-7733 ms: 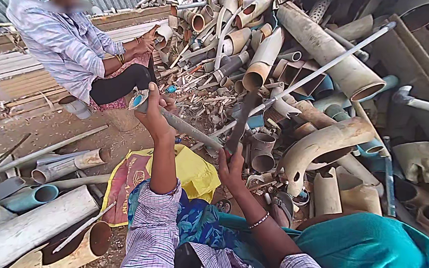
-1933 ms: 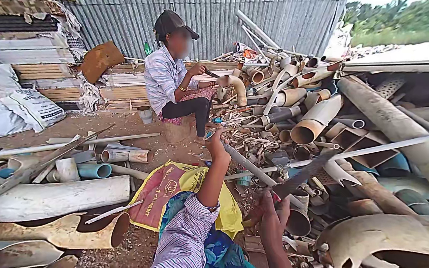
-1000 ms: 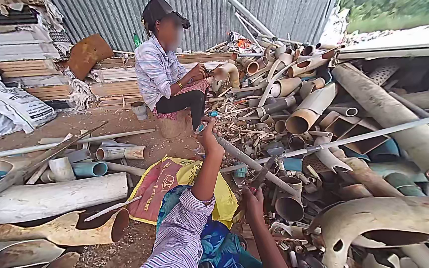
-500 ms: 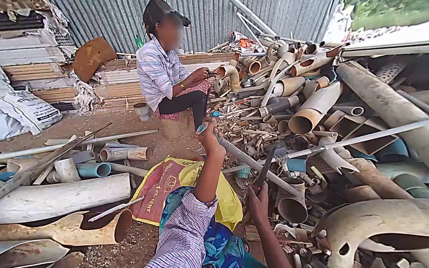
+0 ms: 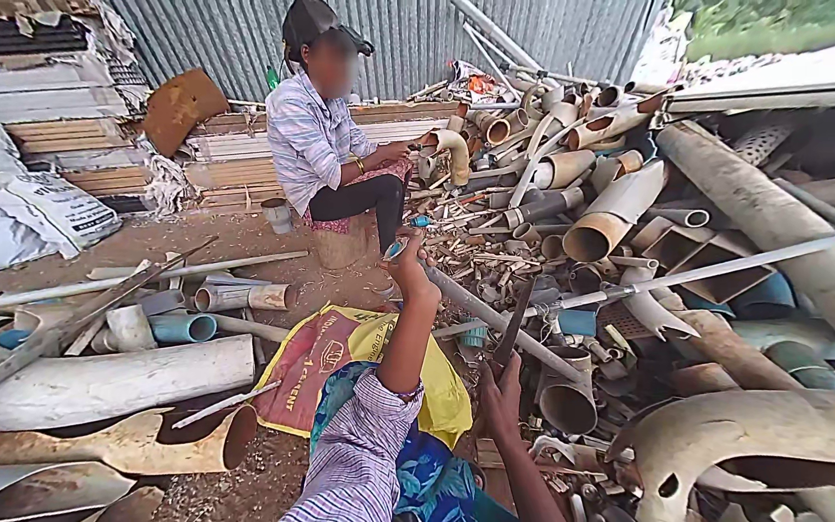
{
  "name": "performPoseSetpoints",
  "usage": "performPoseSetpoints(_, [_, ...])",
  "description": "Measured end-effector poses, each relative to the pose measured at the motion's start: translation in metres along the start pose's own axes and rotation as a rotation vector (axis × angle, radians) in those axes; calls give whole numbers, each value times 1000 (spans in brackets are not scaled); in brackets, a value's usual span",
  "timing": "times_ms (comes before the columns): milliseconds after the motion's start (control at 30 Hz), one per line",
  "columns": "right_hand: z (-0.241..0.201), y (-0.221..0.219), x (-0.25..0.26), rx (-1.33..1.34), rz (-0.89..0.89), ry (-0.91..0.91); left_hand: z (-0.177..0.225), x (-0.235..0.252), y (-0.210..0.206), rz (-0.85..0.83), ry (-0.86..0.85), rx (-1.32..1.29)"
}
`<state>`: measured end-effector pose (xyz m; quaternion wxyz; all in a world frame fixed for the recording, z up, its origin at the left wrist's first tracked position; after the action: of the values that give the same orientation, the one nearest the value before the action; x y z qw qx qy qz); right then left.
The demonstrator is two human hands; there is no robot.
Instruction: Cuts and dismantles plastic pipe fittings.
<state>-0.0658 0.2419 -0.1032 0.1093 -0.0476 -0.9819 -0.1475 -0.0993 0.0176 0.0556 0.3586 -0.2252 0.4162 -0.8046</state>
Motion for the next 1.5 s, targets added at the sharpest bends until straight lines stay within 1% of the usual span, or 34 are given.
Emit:
performPoseSetpoints(100, [-26,21,-1,40,129,139,-2,-2,1,2,10,-40])
performPoseSetpoints(200, [-28,32,2,74,192,123,-6,-4,1,1,31,-35])
performPoseSetpoints(300, [-26,35,-1,192,240,96,-4,-5,-2,-13,22,-20])
performPoseSetpoints(367, [-30,37,-3,253,275,116,-1,-7,-3,-12,13,-18])
performPoseSetpoints(467, [-42,44,-8,295,298,158,-1,-7,-2,-11,22,-14])
performPoseSetpoints(567, [-50,47,-9,346,311,147,0,-7,-2,-22,23,-17])
performPoseSetpoints(833, [-56,49,-11,378,315,163,2,-14,-5,-26,20,-13])
performPoseSetpoints(900, [-62,54,-13,383,330,202,2,-14,-6,-38,15,-8])
performPoseSetpoints(1000, [-68,61,-19,384,410,302,-1,-14,-7,-51,20,-7])
performPoseSetpoints(1067, [-59,56,-22,316,440,364,-1,-15,-9,-69,14,-13])
performPoseSetpoints(1100, [-48,48,-20,252,414,347,-1,-15,-11,-75,10,-23])
performPoseSetpoints(1133, [-33,35,-16,169,329,280,0,-15,-12,-83,3,-26])
performPoseSetpoints(1200, [-2,5,-8,71,33,16,0,-14,-10,-77,1,-21])
performPoseSetpoints(1233, [5,-3,-7,55,-55,-62,0,-13,-9,-69,1,-23])
performPoseSetpoints(1267, [1,-2,-6,57,-69,-73,0,-11,-9,-66,9,-29])
performPoseSetpoints(1300, [-9,5,-3,69,-33,-34,-1,-10,-11,-65,22,-39])
performPoseSetpoints(1400, [-49,43,-3,150,125,137,-6,-9,-12,-93,46,-87])
performPoseSetpoints(1500, [-83,80,2,240,250,240,-3,-10,-21,-189,34,-140])
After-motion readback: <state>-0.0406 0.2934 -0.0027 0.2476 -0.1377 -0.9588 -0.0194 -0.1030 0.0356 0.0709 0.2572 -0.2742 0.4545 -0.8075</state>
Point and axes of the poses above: each hand's wrist, its own x-axis towards the middle knuckle, its own y-axis out of the back of the hand, z = x × y, the point moved 10 cm from there along x, towards the middle knuckle, and after that the axes turned 7 degrees about -x, right-handed, at the moved point
